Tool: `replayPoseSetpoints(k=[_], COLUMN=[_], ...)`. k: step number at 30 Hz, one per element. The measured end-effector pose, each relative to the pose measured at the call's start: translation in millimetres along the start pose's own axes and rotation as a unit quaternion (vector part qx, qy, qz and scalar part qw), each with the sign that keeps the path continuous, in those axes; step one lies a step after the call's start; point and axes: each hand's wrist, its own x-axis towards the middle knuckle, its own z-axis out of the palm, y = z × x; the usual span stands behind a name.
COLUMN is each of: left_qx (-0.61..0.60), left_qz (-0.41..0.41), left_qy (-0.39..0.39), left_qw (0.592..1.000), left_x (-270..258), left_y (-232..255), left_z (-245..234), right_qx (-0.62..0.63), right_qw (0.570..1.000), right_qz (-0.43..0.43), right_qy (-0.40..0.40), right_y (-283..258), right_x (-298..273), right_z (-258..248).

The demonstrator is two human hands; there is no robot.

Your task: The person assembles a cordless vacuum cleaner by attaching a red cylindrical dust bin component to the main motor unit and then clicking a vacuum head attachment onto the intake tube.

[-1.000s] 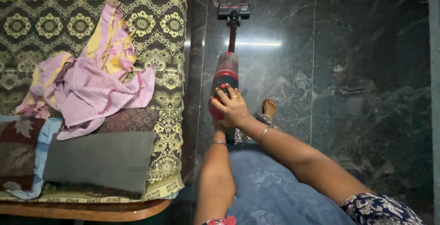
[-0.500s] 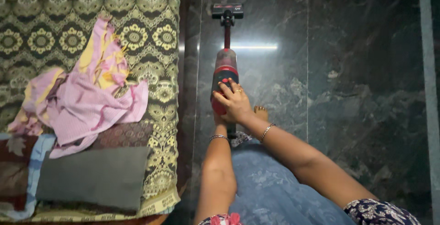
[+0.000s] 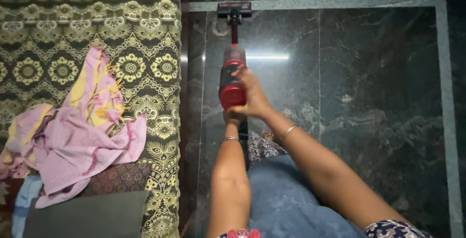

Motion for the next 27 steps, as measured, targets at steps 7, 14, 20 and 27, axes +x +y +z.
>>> replayPoseSetpoints(k=[7, 14, 20, 27], left_qx=[-0.008, -0.035, -0.042, -0.01], left_qz=[0.025, 0.146, 0.155, 0.21], left_qy=[0.024, -0.05, -0.104, -0.124], left_qw=[0.999, 0.987, 0.981, 0.97], left_x=[-18, -40, -69, -97], left_y=[51, 22, -34, -87], left_z=[-36, -24, 3, 3], right_qx=[0.473, 0.608, 0.553, 0.621], right_qw=[0.833, 0.702, 0.716, 0.636], right_qz=[0.251, 0.368, 0.426, 0.457], right_qy=[-0.142, -0.03, -0.024, -0.023], right_y=[51, 34, -17, -63], right_x=[-53, -72, -87, -128], right_z=[10, 49, 44, 38])
